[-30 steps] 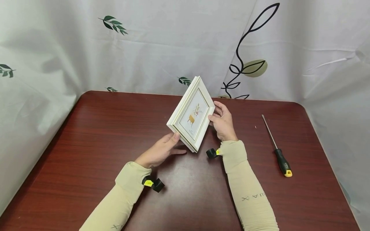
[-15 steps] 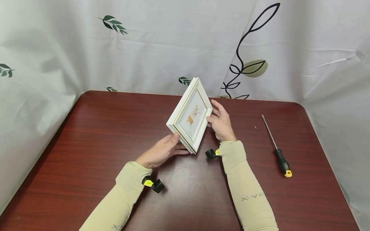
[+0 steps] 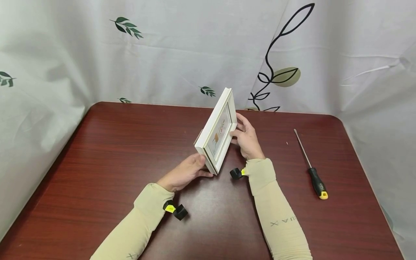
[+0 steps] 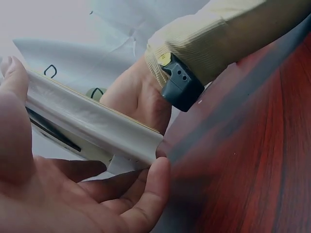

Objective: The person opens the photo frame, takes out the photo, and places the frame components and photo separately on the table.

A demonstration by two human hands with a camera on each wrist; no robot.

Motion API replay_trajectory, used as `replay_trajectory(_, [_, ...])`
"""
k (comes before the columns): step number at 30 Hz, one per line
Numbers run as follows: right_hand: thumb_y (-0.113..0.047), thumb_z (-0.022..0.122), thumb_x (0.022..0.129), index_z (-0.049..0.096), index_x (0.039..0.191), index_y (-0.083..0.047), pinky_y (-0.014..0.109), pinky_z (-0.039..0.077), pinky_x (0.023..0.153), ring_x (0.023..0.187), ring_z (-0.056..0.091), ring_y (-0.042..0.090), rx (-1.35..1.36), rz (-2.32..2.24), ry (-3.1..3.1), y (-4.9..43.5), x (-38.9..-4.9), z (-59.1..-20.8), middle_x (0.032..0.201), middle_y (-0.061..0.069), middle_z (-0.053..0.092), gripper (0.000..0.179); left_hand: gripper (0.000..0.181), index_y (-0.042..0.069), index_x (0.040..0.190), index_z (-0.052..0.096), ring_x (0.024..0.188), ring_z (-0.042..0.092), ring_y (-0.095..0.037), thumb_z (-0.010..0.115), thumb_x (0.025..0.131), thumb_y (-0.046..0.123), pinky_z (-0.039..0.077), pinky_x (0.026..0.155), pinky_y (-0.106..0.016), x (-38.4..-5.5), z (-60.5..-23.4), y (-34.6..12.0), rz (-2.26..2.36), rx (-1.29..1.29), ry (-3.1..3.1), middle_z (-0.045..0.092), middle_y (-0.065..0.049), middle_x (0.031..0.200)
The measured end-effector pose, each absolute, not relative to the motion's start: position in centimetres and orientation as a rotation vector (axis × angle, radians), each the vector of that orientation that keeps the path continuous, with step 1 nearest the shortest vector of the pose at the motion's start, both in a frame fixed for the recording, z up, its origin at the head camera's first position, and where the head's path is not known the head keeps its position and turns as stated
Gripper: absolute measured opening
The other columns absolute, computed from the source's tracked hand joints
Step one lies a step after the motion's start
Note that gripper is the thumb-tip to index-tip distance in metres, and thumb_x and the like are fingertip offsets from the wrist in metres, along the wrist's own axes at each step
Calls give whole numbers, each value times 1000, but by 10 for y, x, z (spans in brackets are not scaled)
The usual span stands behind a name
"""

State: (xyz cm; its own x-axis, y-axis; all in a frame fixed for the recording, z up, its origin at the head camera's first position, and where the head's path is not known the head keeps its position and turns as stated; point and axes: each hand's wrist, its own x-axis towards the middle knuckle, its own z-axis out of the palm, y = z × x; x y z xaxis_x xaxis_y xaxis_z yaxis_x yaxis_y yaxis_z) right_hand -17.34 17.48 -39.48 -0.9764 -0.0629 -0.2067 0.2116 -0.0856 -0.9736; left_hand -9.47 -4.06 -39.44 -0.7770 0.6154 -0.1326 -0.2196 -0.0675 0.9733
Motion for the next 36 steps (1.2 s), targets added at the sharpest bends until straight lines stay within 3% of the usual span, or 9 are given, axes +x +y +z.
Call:
replay_trajectory(4, [-9, 44, 105, 24, 160, -16, 36, 53, 89, 119, 51, 17, 170, -2267, 1835, 176, -173, -391, 135, 7, 48, 60, 124, -5, 154, 28, 120, 56, -30, 52, 69, 81, 53, 96, -48, -95, -395, -40, 1871, 449, 1716, 46, -26, 147])
replay_trajectory(6, [-24, 41, 108, 24, 159, -12, 43, 49, 97, 128, 45, 21, 162, -2284, 1796, 176, -173, -390, 139, 5, 46, 55, 123, -3, 155, 29, 118, 58, -29, 51, 69, 82, 54, 94, -47, -95, -396, -40, 1853, 460, 1749, 48, -25, 146])
replay_trajectory(12, [-59, 27, 104, 25, 156, -3, 57, 31, 115, 144, 28, 30, 143, -2270, 1810, 174, -173, -390, 160, 14, 27, 77, 115, -3, 152, 34, 114, 60, -29, 52, 73, 79, 56, 90, -43, -94, -399, -40, 1810, 476, 1814, 53, -25, 141])
replay_trajectory(18, [-66, 17, 101, 19, 158, -1, 59, 21, 119, 148, 23, 31, 93, -2314, 1805, 175, -172, -390, 163, 19, 23, 87, 112, -4, 152, 32, 120, 59, -34, 59, 74, 72, 54, 91, -45, -94, -399, -39, 1806, 448, 1830, 53, -27, 140])
replay_trajectory(21, [-68, 16, 100, 22, 159, -4, 61, 17, 119, 149, 22, 31, 56, -2337, 1820, 175, -171, -389, 162, 19, 24, 87, 97, -4, 154, 29, 121, 59, -34, 61, 88, 60, 55, 90, -43, -94, -398, -38, 1803, 426, 1845, 52, -25, 142])
replay_trajectory(24, [-68, 18, 100, 23, 159, -9, 63, 17, 118, 146, 25, 32, 30, -2336, 1844, 175, -171, -388, 160, 20, 26, 84, 75, -2, 154, 29, 118, 62, -33, 63, 99, 36, 56, 90, -41, -94, -399, -37, 1803, 391, 1852, 53, -24, 142])
replay_trajectory(29, [-69, 24, 99, 16, 162, -17, 61, 18, 117, 143, 27, 26, -21, -2330, 1842, 175, -170, -389, 162, 20, 21, 82, 71, 6, 155, 35, 106, 68, -23, 71, 95, 18, 57, 87, -36, -92, -398, -36, 1742, 370, 1952, 58, -19, 137])
replay_trajectory(34, [-71, 25, 98, 15, 163, -18, 59, 14, 117, 144, 24, 20, -64, -2367, 1824, 178, -169, -390, 165, 14, 16, 85, 75, 9, 155, 36, 103, 69, -19, 75, 92, 19, 55, 86, -30, -92, -399, -37, 1672, 402, 2057, 60, -16, 135])
replay_trajectory(36, [-69, 27, 99, 15, 162, -19, 52, 13, 119, 143, 24, 18, -76, -2418, 1789, 178, -169, -390, 164, 12, 19, 82, 77, 8, 155, 35, 103, 68, -19, 76, 92, 21, 54, 86, -30, -92, -399, -38, 1656, 413, 2084, 60, -15, 135])
